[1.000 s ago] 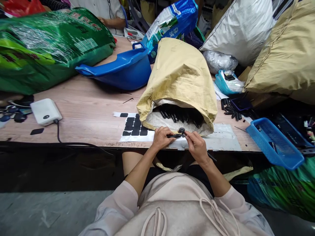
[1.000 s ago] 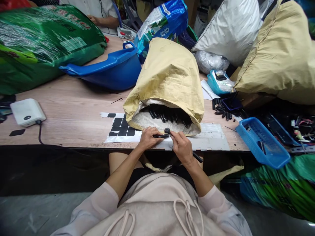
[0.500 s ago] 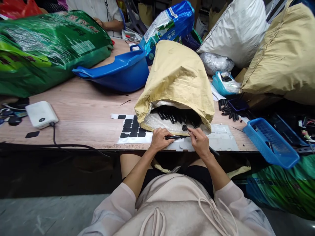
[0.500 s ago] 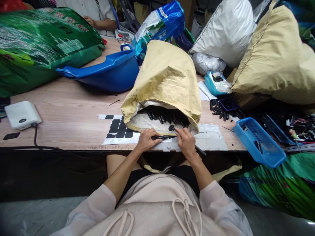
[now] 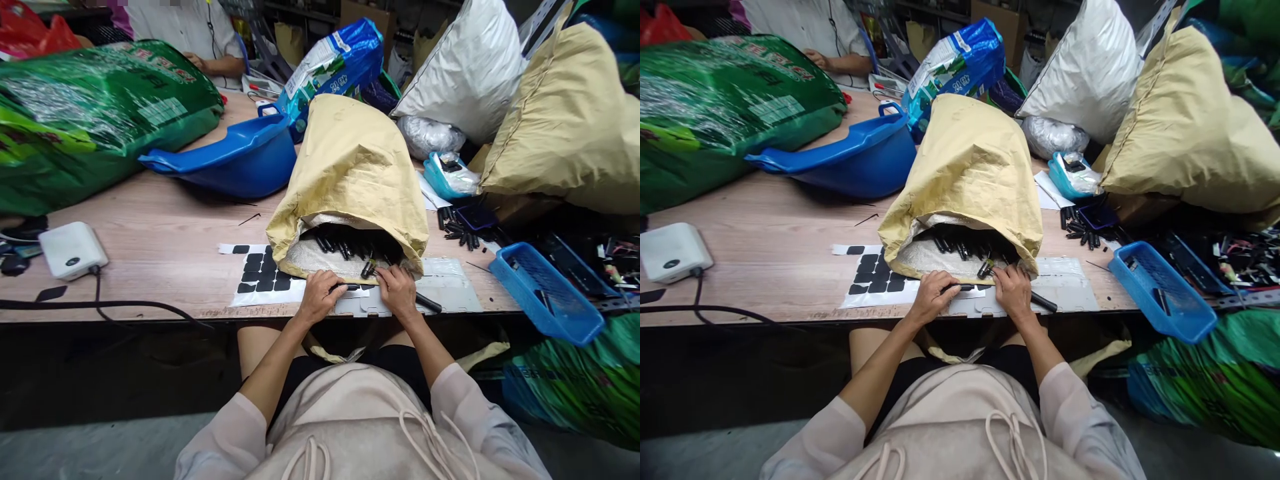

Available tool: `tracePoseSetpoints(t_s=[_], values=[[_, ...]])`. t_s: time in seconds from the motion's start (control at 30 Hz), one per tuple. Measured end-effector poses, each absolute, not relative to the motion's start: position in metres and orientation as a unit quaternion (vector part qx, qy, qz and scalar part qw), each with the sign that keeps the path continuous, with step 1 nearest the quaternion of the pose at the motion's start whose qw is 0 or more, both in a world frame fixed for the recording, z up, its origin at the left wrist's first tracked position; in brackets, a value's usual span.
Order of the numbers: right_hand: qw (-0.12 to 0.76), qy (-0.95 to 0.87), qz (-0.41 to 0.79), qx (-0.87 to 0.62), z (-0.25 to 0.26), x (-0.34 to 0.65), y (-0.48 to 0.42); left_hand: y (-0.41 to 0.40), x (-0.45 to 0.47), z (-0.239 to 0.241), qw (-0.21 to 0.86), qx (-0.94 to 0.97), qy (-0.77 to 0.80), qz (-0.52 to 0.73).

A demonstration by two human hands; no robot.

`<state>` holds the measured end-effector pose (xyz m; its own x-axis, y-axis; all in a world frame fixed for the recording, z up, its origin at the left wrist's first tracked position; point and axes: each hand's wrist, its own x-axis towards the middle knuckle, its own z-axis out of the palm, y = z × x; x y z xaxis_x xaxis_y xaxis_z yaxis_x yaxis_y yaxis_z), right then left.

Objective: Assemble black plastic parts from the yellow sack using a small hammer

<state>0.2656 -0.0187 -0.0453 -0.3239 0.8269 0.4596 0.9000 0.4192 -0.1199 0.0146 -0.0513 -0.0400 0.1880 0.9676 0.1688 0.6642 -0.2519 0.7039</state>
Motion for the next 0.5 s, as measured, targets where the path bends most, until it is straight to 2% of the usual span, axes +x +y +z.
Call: tracePoseSetpoints(t_s=[0.13, 0.27, 0.4, 0.5], values=[[0.233, -0.809, -0.08, -0.533, -0.044, 0.264, -0.019, -0.088, 0.02, -0.027, 0.295, 0.771, 0.464, 0.32], [0.23, -0.806, -0.082, -0.539, -0.044, 0.263, -0.02, -0.125, 0.034, -0.045, 0.433, 0.795, 0.38, 0.187], [0.227, -0.806, -0.073, -0.541, -0.045, 0.262, -0.02, -0.121, 0.054, -0.103, 0.524, 0.659, 0.539, 0.029], [0.223, -0.805, -0.069, -0.545, -0.045, 0.262, -0.02, -0.1, 0.068, -0.141, 0.561, 0.559, 0.61, 0.027]])
